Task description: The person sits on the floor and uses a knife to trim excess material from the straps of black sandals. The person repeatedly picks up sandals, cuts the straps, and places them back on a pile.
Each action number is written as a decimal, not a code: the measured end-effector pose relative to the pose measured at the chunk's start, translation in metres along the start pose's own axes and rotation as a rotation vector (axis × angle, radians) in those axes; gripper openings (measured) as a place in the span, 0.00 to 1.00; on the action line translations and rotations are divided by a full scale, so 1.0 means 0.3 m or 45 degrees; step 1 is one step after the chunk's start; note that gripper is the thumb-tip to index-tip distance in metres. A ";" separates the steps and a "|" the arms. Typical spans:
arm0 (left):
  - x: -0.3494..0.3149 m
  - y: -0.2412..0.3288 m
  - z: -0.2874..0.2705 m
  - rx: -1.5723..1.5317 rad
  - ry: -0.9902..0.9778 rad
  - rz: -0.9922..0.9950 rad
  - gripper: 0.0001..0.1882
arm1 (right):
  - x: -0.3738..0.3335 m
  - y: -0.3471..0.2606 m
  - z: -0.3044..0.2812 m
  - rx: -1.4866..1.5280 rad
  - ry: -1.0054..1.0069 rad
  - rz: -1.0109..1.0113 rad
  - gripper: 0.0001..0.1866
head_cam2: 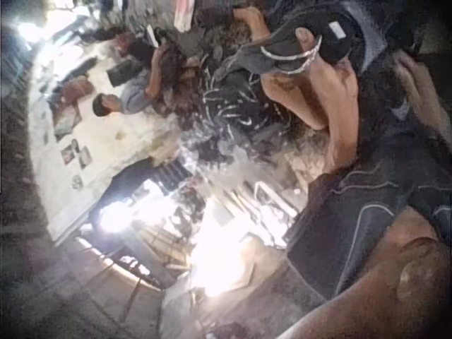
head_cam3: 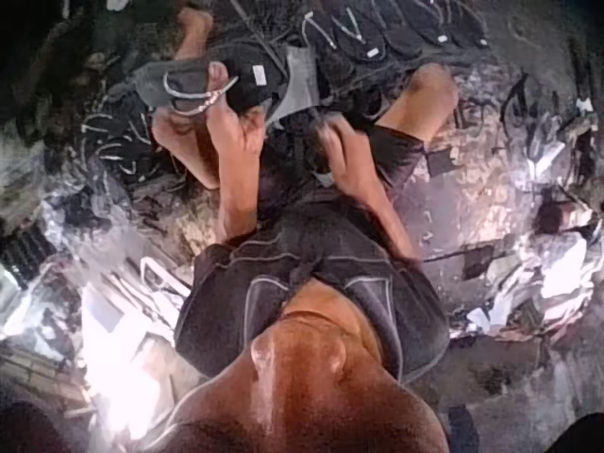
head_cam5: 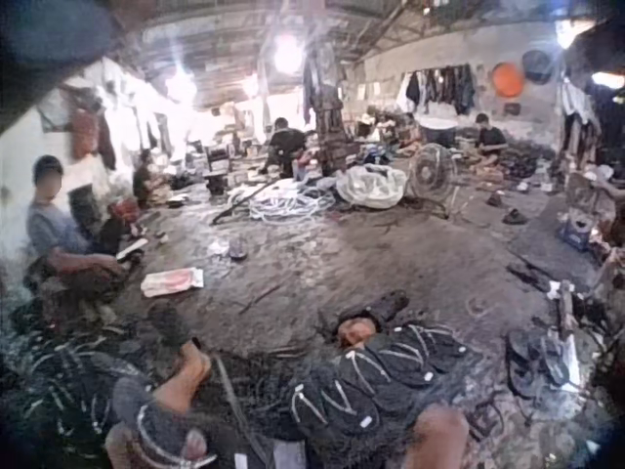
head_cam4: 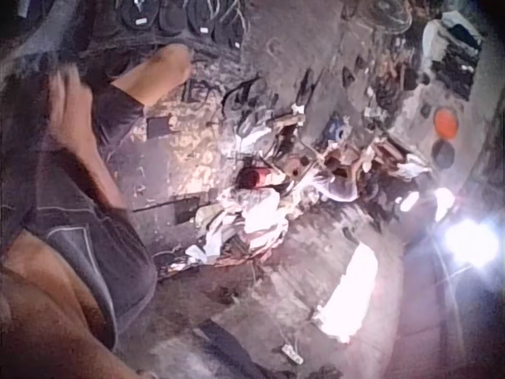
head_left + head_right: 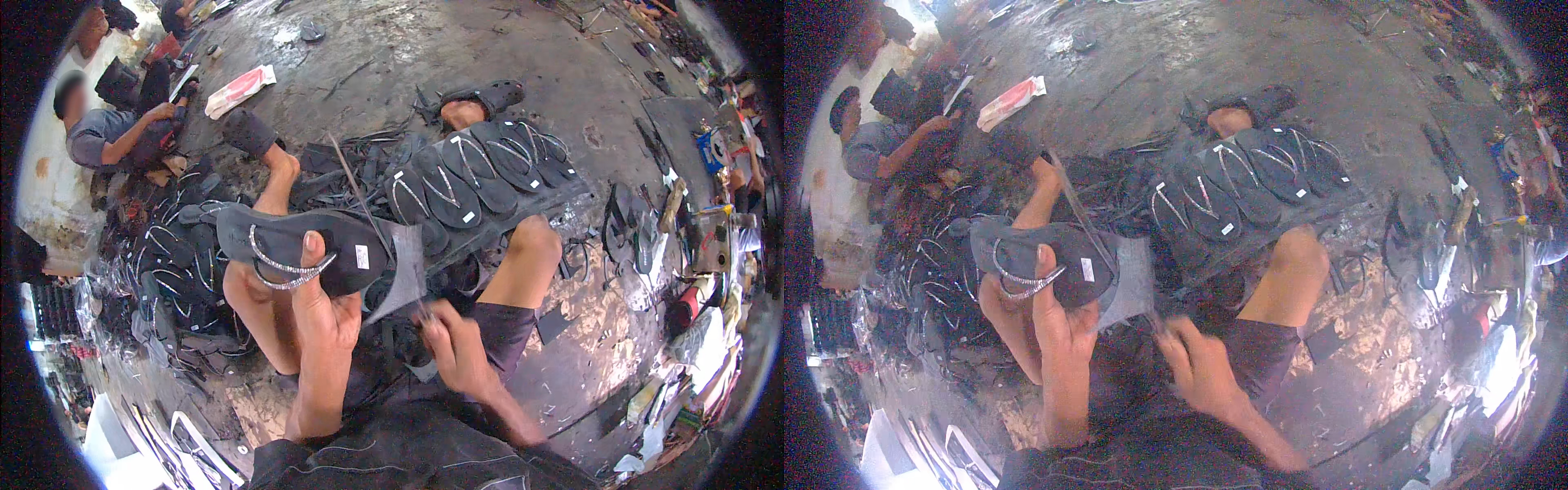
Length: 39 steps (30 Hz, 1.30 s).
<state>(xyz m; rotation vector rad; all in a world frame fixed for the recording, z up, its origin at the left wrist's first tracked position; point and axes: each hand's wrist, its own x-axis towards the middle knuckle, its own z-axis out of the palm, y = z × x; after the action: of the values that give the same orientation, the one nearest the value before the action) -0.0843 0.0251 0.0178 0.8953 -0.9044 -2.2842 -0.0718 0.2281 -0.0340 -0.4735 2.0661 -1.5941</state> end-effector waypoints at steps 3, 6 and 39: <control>-0.021 -0.072 -0.020 -0.032 0.027 -0.084 0.24 | -0.246 0.095 -0.062 -0.172 0.006 0.172 0.15; -0.039 -0.080 -0.097 0.064 -0.006 -0.264 0.24 | -0.298 0.116 -0.117 -0.369 0.012 0.224 0.17; 0.449 -0.749 -0.196 0.765 -0.178 -0.513 0.40 | -0.056 0.119 -0.264 0.435 0.858 0.234 0.20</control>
<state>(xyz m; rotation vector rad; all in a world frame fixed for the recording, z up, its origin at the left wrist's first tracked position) -0.1772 0.0574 -0.2319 1.2697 -1.6539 -2.4640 -0.1023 0.3098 -0.0495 0.4227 2.1145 -2.1247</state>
